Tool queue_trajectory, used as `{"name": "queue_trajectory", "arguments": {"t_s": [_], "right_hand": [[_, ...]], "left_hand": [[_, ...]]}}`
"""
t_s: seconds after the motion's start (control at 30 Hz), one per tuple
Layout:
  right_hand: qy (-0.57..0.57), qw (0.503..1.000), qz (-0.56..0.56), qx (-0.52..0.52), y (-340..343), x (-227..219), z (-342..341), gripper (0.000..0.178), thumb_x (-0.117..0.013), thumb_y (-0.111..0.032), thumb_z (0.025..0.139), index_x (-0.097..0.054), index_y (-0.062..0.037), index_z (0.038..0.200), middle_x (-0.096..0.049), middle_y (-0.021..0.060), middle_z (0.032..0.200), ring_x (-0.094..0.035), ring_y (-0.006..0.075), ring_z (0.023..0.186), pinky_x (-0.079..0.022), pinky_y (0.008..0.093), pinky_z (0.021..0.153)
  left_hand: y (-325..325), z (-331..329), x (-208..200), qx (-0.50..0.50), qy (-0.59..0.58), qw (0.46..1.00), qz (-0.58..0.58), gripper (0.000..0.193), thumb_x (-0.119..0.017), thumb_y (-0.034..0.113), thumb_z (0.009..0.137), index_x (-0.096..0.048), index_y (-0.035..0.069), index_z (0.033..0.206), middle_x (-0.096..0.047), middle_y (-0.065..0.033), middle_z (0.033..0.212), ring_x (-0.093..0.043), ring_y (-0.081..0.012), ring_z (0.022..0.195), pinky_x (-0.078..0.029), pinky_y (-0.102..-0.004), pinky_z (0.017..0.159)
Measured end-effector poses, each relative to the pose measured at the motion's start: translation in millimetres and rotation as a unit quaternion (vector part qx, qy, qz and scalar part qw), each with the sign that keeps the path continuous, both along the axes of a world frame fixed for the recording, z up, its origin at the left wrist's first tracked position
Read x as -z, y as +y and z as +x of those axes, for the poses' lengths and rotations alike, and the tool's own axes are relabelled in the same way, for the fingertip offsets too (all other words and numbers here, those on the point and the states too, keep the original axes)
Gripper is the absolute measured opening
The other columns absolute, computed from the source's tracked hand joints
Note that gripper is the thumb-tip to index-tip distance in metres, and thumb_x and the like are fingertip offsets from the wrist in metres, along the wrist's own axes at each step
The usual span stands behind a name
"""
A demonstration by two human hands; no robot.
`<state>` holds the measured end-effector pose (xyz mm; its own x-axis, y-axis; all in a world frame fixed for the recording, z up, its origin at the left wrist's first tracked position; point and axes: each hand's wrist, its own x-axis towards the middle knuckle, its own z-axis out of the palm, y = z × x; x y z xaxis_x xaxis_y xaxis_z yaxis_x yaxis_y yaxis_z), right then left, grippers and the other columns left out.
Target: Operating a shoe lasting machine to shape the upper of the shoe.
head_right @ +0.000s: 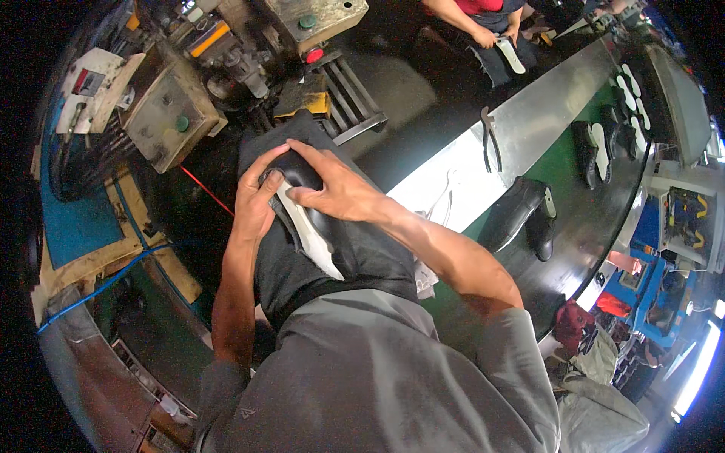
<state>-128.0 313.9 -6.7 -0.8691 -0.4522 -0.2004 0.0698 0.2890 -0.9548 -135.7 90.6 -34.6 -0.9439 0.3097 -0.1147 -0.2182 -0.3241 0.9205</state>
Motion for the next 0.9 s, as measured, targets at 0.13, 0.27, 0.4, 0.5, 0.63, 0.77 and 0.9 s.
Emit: {"name": "queue_trajectory", "arguments": {"t_s": [0.13, 0.27, 0.4, 0.5, 0.63, 0.77, 0.9], "right_hand": [[0.025, 0.999, 0.028, 0.036, -5.8, 20.8, 0.2, 0.088, -0.081, -0.033, 0.102, -0.034, -0.0039, 0.171, -0.055, 0.0291, 0.157, -0.054, 0.0337, 0.147, -0.043, 0.0416, 0.123], [-0.042, 0.997, -0.034, 0.057, 2.1, 24.4, -1.0, 0.081, -0.077, -0.029, 0.106, -0.036, -0.0042, 0.171, -0.062, 0.0193, 0.146, -0.059, 0.0237, 0.132, -0.048, 0.0358, 0.114], [-0.167, 0.971, -0.149, 0.083, 19.6, 33.3, -5.4, 0.078, -0.078, -0.024, 0.105, -0.039, -0.0121, 0.172, -0.064, 0.0113, 0.143, -0.060, 0.0203, 0.128, -0.050, 0.0347, 0.110], [-0.204, 0.952, -0.207, 0.093, 20.6, 31.6, -1.3, 0.076, -0.077, -0.022, 0.106, -0.039, -0.0122, 0.172, -0.064, 0.0115, 0.142, -0.061, 0.0195, 0.127, -0.051, 0.0345, 0.110], [-0.188, 0.959, -0.193, 0.093, 16.3, 29.0, 1.1, 0.076, -0.076, -0.022, 0.107, -0.039, -0.0112, 0.171, -0.063, 0.0129, 0.143, -0.061, 0.0212, 0.128, -0.051, 0.0359, 0.111], [-0.149, 0.975, -0.141, 0.080, 11.8, 32.4, -0.2, 0.077, -0.076, -0.024, 0.107, -0.037, -0.0105, 0.172, -0.063, 0.0141, 0.143, -0.060, 0.0220, 0.130, -0.050, 0.0366, 0.112], [-0.156, 0.975, -0.138, 0.082, 10.0, 32.6, 2.5, 0.083, -0.076, -0.024, 0.106, -0.032, -0.0129, 0.175, -0.059, 0.0157, 0.151, -0.058, 0.0237, 0.134, -0.049, 0.0374, 0.114]], "left_hand": [[13.8, -4.8, 2.0, -0.019, -0.010, 0.997, -0.076, 0.042, -0.073, 0.010, 0.107, -0.068, -0.002, 0.147, -0.072, -0.0099, 0.138, -0.065, -0.0166, 0.125, -0.048, -0.0321, 0.114], [26.6, -2.1, 5.1, -0.045, -0.109, 0.987, -0.110, 0.045, -0.071, 0.009, 0.107, -0.065, -0.004, 0.149, -0.071, -0.0121, 0.138, -0.065, -0.0194, 0.126, -0.049, -0.0323, 0.112], [9.0, 10.7, 17.9, -0.028, -0.179, 0.964, 0.194, 0.050, -0.053, 0.014, 0.117, -0.048, -0.006, 0.163, -0.058, -0.0185, 0.157, -0.055, -0.0272, 0.146, -0.039, -0.0411, 0.128], [23.6, 27.5, 32.0, -0.066, -0.174, 0.961, 0.204, 0.050, -0.054, 0.012, 0.116, -0.048, -0.006, 0.163, -0.056, -0.0173, 0.160, -0.055, -0.0272, 0.146, -0.039, -0.0413, 0.128], [37.9, 33.1, 36.5, -0.072, -0.091, 0.989, 0.089, 0.054, -0.067, 0.013, 0.111, -0.050, -0.002, 0.160, -0.059, -0.0128, 0.154, -0.056, -0.0227, 0.142, -0.042, -0.0389, 0.125], [34.6, 24.3, 43.3, -0.071, -0.106, 0.991, 0.033, 0.056, -0.069, 0.011, 0.108, -0.050, 0.000, 0.159, -0.060, -0.0112, 0.149, -0.057, -0.0216, 0.139, -0.044, -0.0368, 0.121], [33.5, 22.6, 33.7, -0.037, -0.157, 0.978, 0.131, 0.056, -0.064, 0.016, 0.110, -0.048, 0.009, 0.164, -0.059, -0.0112, 0.151, -0.056, -0.0233, 0.140, -0.044, -0.0391, 0.121]]}}
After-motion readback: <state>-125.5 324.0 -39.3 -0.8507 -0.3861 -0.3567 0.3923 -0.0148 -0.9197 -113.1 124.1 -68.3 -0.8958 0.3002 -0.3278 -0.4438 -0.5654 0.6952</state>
